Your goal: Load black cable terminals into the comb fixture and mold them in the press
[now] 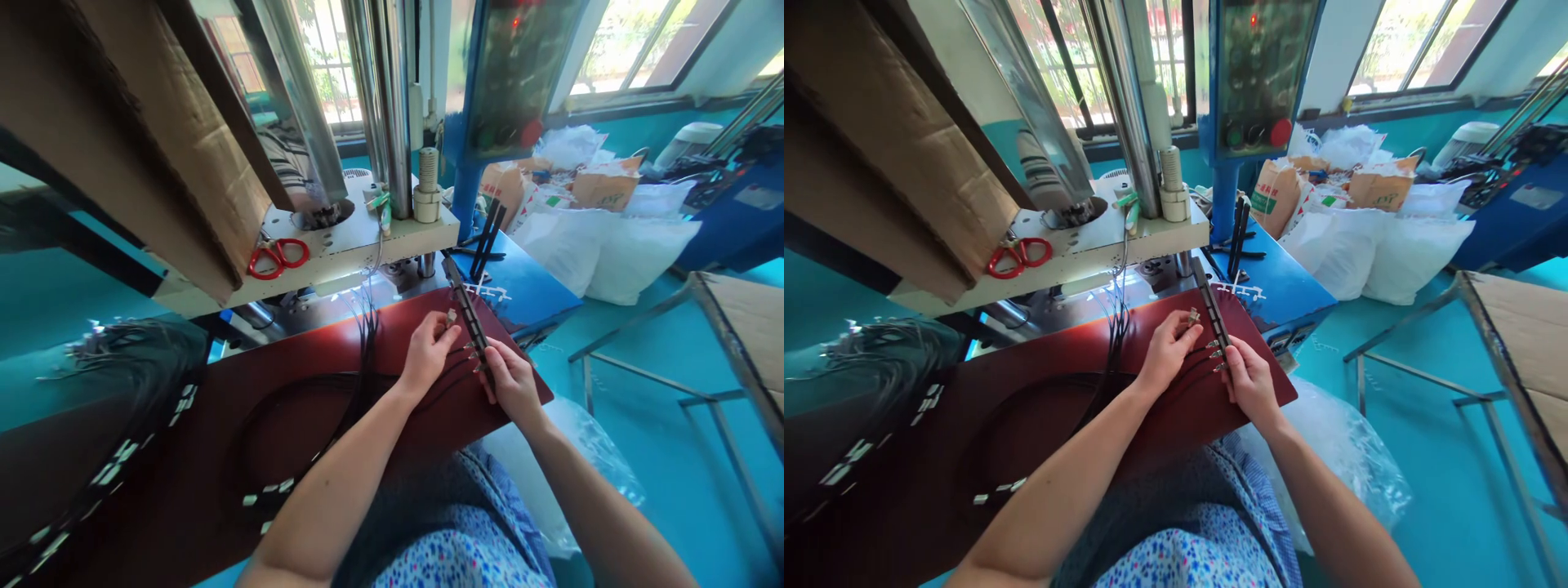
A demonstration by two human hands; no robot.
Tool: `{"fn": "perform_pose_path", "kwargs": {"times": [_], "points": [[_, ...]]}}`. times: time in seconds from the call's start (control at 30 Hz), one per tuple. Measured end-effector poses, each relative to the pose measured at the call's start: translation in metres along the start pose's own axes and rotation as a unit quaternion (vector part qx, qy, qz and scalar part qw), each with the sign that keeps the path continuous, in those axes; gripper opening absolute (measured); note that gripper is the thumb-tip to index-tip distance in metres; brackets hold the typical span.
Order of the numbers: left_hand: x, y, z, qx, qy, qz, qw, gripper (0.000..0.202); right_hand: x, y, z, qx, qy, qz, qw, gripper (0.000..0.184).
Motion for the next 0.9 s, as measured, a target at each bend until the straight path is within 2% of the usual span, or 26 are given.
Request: {"fn": "perform_pose_path", "kwargs": {"times": [0.07, 0.2, 0.37, 0.5, 0.63, 0.8, 0.9], "points": [[0.002, -0.001, 0.000, -0.029, 0.029, 0.004, 0.999, 0.016, -0.001, 0.001, 0.000, 0.009, -0.001, 0.005, 1.000, 0.044], [0.003, -0.004, 0.002, -0.067, 0.137, -0.073, 0.986, 0.023, 0.000, 0.003, 0.000, 0.018, -0.008, -0.009, 1.000, 0.044], [0.005, -0.003, 0.011, -0.086, 0.218, -0.064, 0.970, 0.020, 0.002, 0.004, 0.001, 0.022, -0.015, -0.017, 0.999, 0.044], [0.004, -0.001, 0.025, -0.103, 0.284, -0.086, 0.949, 0.017, 0.002, 0.004, 0.002, 0.016, -0.014, -0.020, 1.000, 0.044], [0.003, -0.002, 0.027, -0.089, 0.259, -0.083, 0.958, 0.021, 0.002, 0.003, 0.002, -0.003, -0.011, -0.029, 1.000, 0.045], [0.002, -0.002, 0.011, -0.093, 0.196, -0.075, 0.973, 0.023, 0.003, 0.002, 0.002, -0.050, 0.003, -0.051, 0.997, 0.047], [0.003, 0.004, 0.005, -0.082, 0.161, -0.094, 0.979, 0.023, 0.003, 0.001, 0.001, -0.038, -0.007, -0.043, 0.998, 0.048]]}}
Point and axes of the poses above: each hand's wrist, its own x-axis towards the middle knuckle, its own y-axis out of the back of the hand, z = x × y, the point moved 1 cm from there along x, towards the middle knuckle, and after that the axes turned 10 degrees about z, right-handed, at the moved point
